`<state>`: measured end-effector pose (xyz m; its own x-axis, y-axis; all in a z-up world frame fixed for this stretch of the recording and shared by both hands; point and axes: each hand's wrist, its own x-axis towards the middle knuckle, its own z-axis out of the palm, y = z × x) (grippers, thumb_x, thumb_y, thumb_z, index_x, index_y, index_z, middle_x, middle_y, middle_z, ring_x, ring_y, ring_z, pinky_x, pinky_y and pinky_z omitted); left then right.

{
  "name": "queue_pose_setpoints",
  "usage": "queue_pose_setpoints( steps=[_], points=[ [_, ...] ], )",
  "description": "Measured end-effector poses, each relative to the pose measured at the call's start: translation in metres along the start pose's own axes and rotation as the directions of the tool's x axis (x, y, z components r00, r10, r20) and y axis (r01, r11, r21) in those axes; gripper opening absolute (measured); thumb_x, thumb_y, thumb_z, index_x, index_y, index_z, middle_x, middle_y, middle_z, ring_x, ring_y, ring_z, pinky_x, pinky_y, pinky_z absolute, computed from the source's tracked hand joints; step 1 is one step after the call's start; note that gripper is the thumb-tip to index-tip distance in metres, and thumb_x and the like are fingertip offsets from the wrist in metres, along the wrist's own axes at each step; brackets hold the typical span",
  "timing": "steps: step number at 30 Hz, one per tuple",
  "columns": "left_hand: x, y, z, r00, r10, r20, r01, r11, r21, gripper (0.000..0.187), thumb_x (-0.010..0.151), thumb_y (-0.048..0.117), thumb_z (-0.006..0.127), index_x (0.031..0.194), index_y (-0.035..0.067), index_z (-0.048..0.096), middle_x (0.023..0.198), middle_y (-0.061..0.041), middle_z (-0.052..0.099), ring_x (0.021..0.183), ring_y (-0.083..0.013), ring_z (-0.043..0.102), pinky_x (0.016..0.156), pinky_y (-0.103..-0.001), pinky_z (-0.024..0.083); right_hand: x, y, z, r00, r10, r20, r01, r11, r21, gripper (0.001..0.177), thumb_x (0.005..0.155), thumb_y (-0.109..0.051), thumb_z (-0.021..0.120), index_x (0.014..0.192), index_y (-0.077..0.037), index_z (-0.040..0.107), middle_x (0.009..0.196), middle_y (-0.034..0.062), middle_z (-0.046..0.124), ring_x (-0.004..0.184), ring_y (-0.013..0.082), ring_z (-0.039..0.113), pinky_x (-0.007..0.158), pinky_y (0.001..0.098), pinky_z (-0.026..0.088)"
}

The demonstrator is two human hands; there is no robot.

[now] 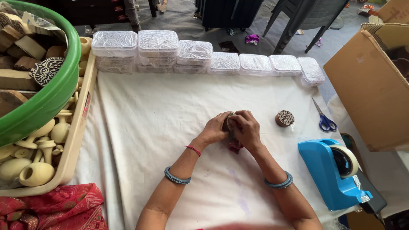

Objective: The person wipes a small transparent plastic container with a patterned cloth, then places two small round decorative items inside. The person closes the container and wraps it with bubble wrap, securing it with tape.

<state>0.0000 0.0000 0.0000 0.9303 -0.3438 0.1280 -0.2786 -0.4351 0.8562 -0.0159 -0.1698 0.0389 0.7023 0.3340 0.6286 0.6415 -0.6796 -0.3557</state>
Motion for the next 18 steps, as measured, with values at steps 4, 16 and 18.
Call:
queue_pose_setpoints(
  steps=[4, 16, 18],
  points=[
    [0.000, -0.002, -0.001, 0.999, -0.053, 0.013, 0.053, 0.998, -0.044, 0.074, 0.075, 0.015, 0.077, 0.144, 0.011, 0.049, 0.136, -0.012, 0.063, 0.124, -0.0302, 0.062, 0.106, -0.039, 0.052, 0.001, -0.005, -0.005, 0.995, -0.029, 0.094, 0.028, 1.000, 0.011, 0.015, 0.086, -0.011, 0.077, 0.101, -0.010, 0.074, 0.105, 0.0037, 0.070, 0.095, 0.0262, 0.064, 0.075, 0.0392, 0.056],
    [0.013, -0.023, 0.002, 0.995, 0.001, -0.095, -0.028, 0.957, -0.289, 0.087, 0.073, 0.032, 0.091, 0.146, 0.009, 0.049, 0.132, -0.013, 0.065, 0.123, -0.0259, 0.066, 0.107, -0.036, 0.056, -0.055, 0.038, -0.109, 0.890, 0.171, 0.422, -0.109, 0.980, -0.167, 0.015, 0.090, -0.020, 0.074, 0.103, -0.013, 0.073, 0.108, 0.0030, 0.069, 0.107, 0.0264, 0.065, 0.091, 0.0385, 0.056],
    [0.011, -0.017, 0.001, 0.995, 0.049, -0.087, -0.068, 0.968, -0.241, 0.086, 0.071, 0.031, 0.092, 0.144, 0.009, 0.052, 0.134, -0.013, 0.066, 0.124, -0.0255, 0.064, 0.108, -0.036, 0.054, -0.064, 0.043, -0.133, 0.840, 0.319, 0.438, -0.179, 0.926, -0.331, 0.019, 0.086, -0.020, 0.075, 0.105, -0.014, 0.075, 0.115, 0.0036, 0.068, 0.114, 0.0294, 0.062, 0.096, 0.0411, 0.054]
  ],
)
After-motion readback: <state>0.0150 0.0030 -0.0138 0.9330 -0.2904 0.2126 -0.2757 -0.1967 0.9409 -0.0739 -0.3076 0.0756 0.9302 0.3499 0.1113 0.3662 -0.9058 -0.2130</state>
